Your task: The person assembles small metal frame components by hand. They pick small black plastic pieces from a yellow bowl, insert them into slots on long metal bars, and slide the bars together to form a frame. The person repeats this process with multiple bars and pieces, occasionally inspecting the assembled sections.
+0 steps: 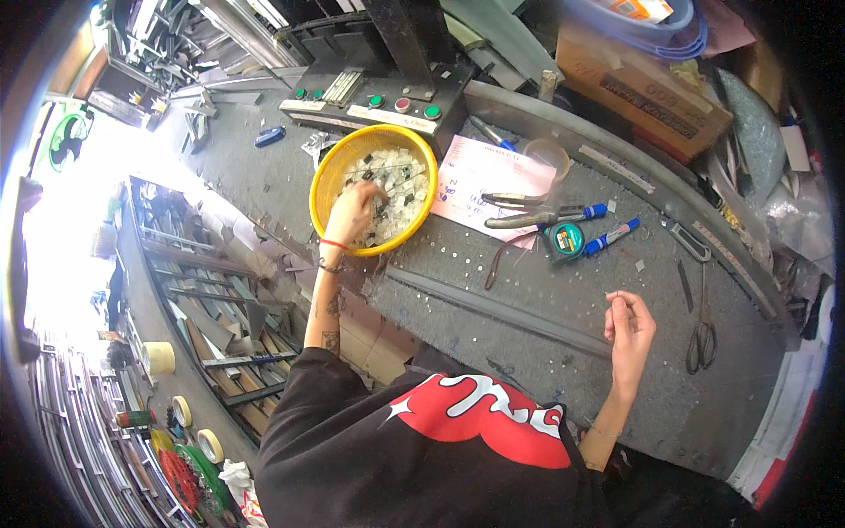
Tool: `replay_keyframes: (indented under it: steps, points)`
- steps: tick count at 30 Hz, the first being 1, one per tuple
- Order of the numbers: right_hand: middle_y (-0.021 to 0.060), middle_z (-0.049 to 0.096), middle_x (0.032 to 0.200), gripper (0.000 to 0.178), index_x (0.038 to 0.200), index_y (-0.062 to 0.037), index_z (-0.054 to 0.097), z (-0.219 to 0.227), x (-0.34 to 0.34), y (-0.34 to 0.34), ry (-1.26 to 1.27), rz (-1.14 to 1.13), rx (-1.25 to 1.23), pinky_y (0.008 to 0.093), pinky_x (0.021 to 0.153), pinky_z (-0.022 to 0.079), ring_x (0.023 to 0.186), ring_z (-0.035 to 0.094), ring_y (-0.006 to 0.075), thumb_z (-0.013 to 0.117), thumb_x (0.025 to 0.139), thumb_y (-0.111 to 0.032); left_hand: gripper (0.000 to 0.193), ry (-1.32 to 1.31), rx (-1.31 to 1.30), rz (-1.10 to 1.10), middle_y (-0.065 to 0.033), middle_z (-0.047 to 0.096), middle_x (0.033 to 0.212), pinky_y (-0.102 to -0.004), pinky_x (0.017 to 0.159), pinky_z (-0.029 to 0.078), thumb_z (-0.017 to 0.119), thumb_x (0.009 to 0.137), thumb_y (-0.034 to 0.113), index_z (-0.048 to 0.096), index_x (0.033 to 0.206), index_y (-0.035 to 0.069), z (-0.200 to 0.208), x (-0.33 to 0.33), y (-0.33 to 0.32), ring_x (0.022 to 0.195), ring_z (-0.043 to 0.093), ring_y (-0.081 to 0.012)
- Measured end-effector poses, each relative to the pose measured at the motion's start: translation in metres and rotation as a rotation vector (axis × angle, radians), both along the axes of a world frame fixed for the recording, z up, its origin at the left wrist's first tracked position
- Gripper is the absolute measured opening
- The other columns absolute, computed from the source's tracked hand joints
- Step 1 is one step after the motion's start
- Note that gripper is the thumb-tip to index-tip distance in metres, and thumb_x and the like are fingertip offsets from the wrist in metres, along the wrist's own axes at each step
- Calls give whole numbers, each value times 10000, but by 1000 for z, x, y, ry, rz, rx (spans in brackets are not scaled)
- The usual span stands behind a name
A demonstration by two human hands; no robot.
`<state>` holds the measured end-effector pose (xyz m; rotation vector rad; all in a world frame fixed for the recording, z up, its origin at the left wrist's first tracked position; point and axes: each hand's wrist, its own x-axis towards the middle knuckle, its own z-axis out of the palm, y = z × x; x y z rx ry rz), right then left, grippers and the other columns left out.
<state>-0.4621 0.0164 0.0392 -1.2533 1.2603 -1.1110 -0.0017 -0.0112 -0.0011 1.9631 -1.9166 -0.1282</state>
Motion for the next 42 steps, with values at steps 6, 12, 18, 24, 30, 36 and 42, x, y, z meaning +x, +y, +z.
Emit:
replay_keyframes:
  steps: [6, 12, 18, 24, 30, 36, 42]
  points:
    - [-45, 453, 619, 168, 949, -25, 613, -4, 3, 4, -30, -57, -28, 177, 467, 277, 544, 384, 16, 549, 939, -180, 191, 143, 12, 191, -115, 614, 854, -401, 744, 463, 453, 838, 90, 641, 875, 89, -4, 20, -3, 850, 598, -320]
    - [-43, 449, 619, 189, 987, -28, 613, -10, 7, 5, 54, -5, -36, 189, 471, 284, 541, 378, 22, 522, 955, -190, 176, -77, -76, 152, -106, 578, 924, -397, 814, 432, 630, 817, 245, 624, 879, 81, -13, 25, -15, 916, 532, -309]
    - [-32, 491, 651, 201, 1023, -28, 606, -14, 6, 8, 65, -14, -12, 183, 500, 333, 566, 420, 29, 527, 953, -199, 242, -137, -52, 188, -93, 591, 861, -407, 779, 439, 688, 764, 286, 618, 822, 62, -25, 18, -24, 873, 546, -303]
    - [27, 572, 704, 210, 1083, -7, 549, -15, 6, 9, -15, -34, -83, 208, 564, 421, 617, 525, 78, 526, 949, -168, 230, 298, -83, 186, -82, 661, 870, -308, 697, 485, 702, 782, 204, 648, 939, 44, -6, 22, -19, 781, 628, -189]
    - [69, 614, 733, 144, 985, 3, 535, 8, 16, 19, -60, -60, -179, 231, 593, 459, 645, 584, 111, 552, 932, -131, 234, 1313, -305, -93, -120, 648, 965, -281, 826, 504, 629, 841, 23, 544, 1055, -17, 42, -38, 18, 885, 629, -173]
    - [69, 615, 716, 111, 956, 7, 541, 37, 47, 36, -157, -21, -189, 215, 566, 464, 625, 581, 102, 558, 920, -96, 376, 1705, -254, -481, -75, 555, 845, -250, 703, 478, 758, 737, 86, 488, 998, 56, 60, -128, 34, 738, 541, -150]
    - [100, 616, 729, 105, 945, 33, 526, 49, 71, 37, -205, 50, -203, 232, 596, 488, 646, 597, 127, 547, 921, -67, 392, 1847, 43, -641, -110, 607, 884, -290, 745, 495, 801, 704, 136, 535, 976, 43, 50, -192, 22, 830, 591, -174]
